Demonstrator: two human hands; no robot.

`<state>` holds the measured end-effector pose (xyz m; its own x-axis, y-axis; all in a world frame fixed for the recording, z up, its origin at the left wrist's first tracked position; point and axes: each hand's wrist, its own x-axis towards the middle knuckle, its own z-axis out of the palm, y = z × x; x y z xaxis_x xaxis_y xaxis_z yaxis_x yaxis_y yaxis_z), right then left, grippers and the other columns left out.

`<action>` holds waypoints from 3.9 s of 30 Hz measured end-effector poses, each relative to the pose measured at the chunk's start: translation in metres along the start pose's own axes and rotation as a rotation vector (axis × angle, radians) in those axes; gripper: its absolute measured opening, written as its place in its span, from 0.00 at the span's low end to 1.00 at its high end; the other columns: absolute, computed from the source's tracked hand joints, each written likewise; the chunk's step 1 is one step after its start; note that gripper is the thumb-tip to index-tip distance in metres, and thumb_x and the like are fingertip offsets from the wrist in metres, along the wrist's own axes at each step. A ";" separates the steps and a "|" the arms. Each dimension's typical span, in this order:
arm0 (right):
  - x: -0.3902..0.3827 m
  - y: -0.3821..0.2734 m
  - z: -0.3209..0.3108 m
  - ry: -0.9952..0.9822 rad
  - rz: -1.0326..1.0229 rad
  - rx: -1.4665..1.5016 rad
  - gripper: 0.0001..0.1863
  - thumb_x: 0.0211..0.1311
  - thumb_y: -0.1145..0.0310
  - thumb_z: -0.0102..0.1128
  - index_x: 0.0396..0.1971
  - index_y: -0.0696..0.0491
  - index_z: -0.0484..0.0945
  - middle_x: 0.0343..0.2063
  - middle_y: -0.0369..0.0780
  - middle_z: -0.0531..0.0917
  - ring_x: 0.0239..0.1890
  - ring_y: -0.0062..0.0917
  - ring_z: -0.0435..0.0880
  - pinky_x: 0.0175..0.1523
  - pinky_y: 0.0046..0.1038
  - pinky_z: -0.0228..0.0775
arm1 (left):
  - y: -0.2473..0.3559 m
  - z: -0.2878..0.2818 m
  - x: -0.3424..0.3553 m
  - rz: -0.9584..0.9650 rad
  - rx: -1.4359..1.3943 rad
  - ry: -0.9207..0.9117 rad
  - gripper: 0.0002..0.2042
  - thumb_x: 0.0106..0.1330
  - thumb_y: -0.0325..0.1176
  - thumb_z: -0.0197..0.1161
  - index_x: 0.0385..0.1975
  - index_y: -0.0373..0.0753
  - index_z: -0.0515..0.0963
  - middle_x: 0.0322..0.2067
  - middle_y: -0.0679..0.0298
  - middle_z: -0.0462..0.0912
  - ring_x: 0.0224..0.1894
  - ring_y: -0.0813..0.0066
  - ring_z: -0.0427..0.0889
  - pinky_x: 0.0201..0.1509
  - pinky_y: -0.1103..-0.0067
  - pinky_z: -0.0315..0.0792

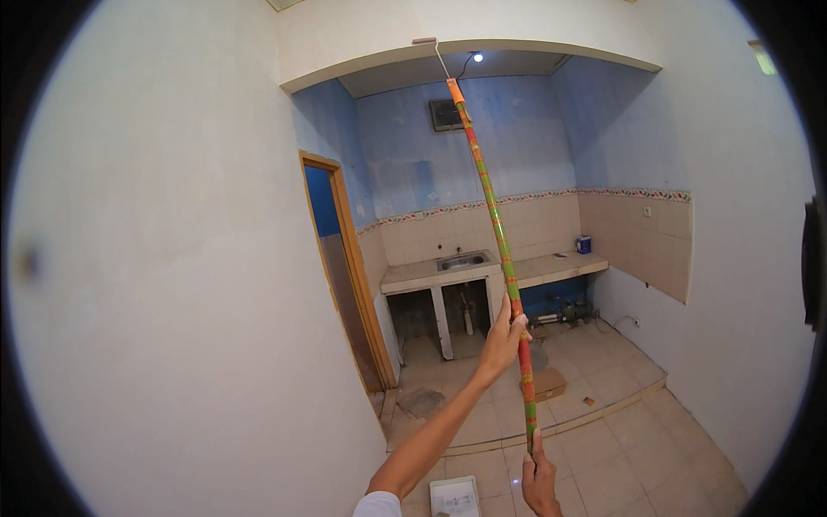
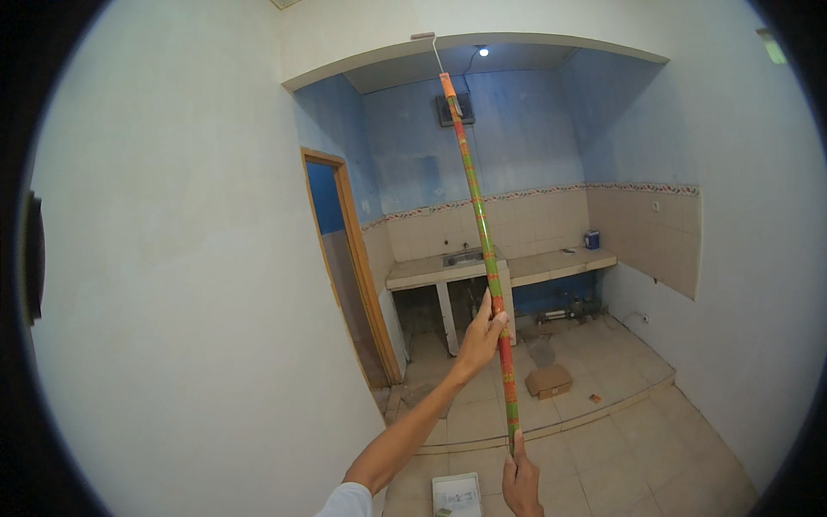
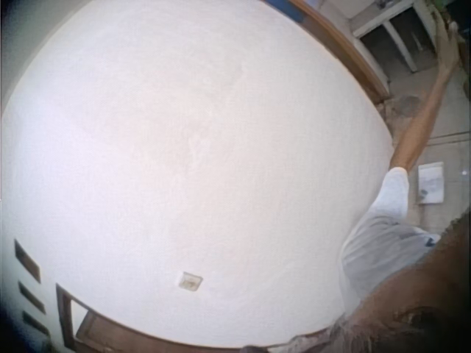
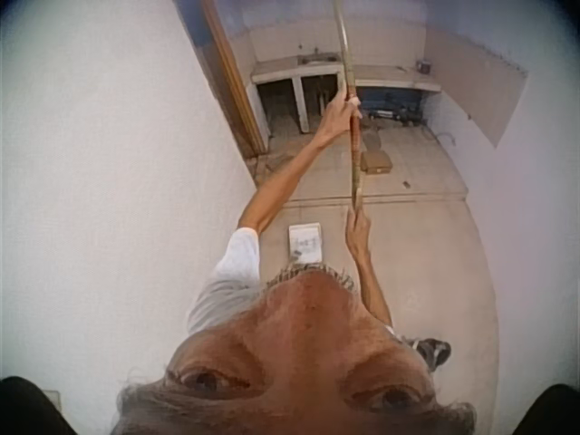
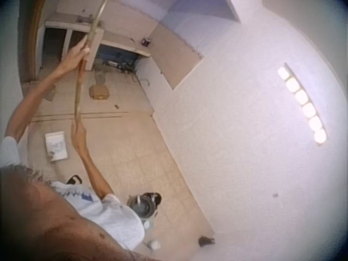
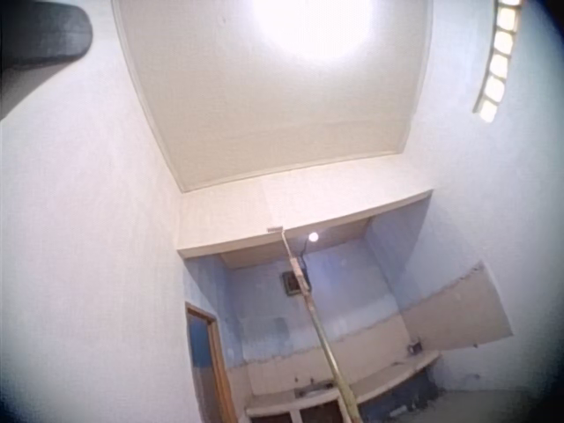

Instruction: The person uses a long-handled paint roller to apply white paint to the ceiling of a room. They repeatedly roll the tool in a paint tray on the floor to reload it and then extend it upward to cover the ceiling surface.

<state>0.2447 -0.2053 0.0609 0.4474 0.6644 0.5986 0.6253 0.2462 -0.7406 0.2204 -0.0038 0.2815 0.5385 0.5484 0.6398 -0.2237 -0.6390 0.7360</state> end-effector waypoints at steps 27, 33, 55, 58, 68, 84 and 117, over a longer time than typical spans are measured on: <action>0.127 -0.089 -0.018 0.069 -0.181 0.018 0.35 0.73 0.75 0.44 0.77 0.45 0.49 0.20 0.43 0.70 0.22 0.23 0.68 0.32 0.29 0.67 | -0.222 -0.020 -0.254 -0.453 -0.149 -0.144 0.29 0.78 0.35 0.52 0.74 0.32 0.54 0.41 0.62 0.76 0.41 0.72 0.83 0.46 0.78 0.76; 0.203 -0.121 -0.028 0.142 -0.226 -0.044 0.33 0.74 0.72 0.44 0.77 0.42 0.52 0.20 0.43 0.68 0.24 0.23 0.66 0.33 0.30 0.67 | -0.320 -0.028 -0.405 -0.773 -0.244 -0.157 0.32 0.72 0.45 0.61 0.72 0.41 0.59 0.52 0.57 0.80 0.47 0.65 0.83 0.51 0.66 0.77; 0.344 -0.363 -0.223 0.140 -0.171 -0.170 0.33 0.72 0.61 0.43 0.76 0.36 0.53 0.18 0.30 0.67 0.12 0.10 0.64 0.12 0.18 0.64 | -0.414 -0.047 -0.588 -0.762 -0.105 -0.288 0.26 0.66 0.47 0.65 0.59 0.45 0.66 0.46 0.58 0.81 0.45 0.60 0.81 0.48 0.62 0.77; 0.333 -0.386 -0.257 0.162 -0.201 -0.249 0.35 0.68 0.61 0.44 0.76 0.41 0.54 0.18 0.29 0.68 0.12 0.07 0.63 0.12 0.15 0.63 | -0.419 -0.043 -0.586 -0.737 -0.035 -0.345 0.25 0.65 0.47 0.65 0.58 0.46 0.66 0.45 0.58 0.81 0.45 0.60 0.81 0.47 0.62 0.76; 0.273 -0.406 -0.307 0.182 -0.140 -0.285 0.32 0.73 0.57 0.44 0.75 0.46 0.55 0.13 0.27 0.67 0.08 0.08 0.63 0.08 0.14 0.58 | -0.424 -0.034 -0.581 -0.643 0.153 -0.487 0.22 0.64 0.48 0.65 0.53 0.47 0.68 0.43 0.59 0.80 0.43 0.60 0.80 0.47 0.61 0.75; 0.147 -0.415 -0.368 -0.054 -0.207 -0.270 0.30 0.77 0.61 0.45 0.74 0.56 0.56 0.12 0.27 0.68 0.08 0.09 0.62 0.09 0.13 0.55 | -0.429 -0.030 -0.570 -0.505 0.378 -0.599 0.17 0.62 0.48 0.64 0.45 0.48 0.71 0.38 0.60 0.80 0.40 0.60 0.79 0.45 0.61 0.73; 0.280 -0.486 -0.289 0.036 -0.044 -0.264 0.32 0.77 0.63 0.42 0.77 0.46 0.48 0.15 0.32 0.75 0.11 0.15 0.69 0.12 0.20 0.62 | -0.429 -0.023 -0.576 -0.252 0.622 -0.699 0.10 0.58 0.49 0.64 0.28 0.51 0.77 0.30 0.63 0.79 0.34 0.60 0.76 0.43 0.59 0.70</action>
<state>0.2512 -0.3428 0.6762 0.4358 0.6307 0.6421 0.7876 0.0780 -0.6112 -0.0121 -0.0331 -0.3980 0.9183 0.3920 0.0549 0.3262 -0.8280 0.4561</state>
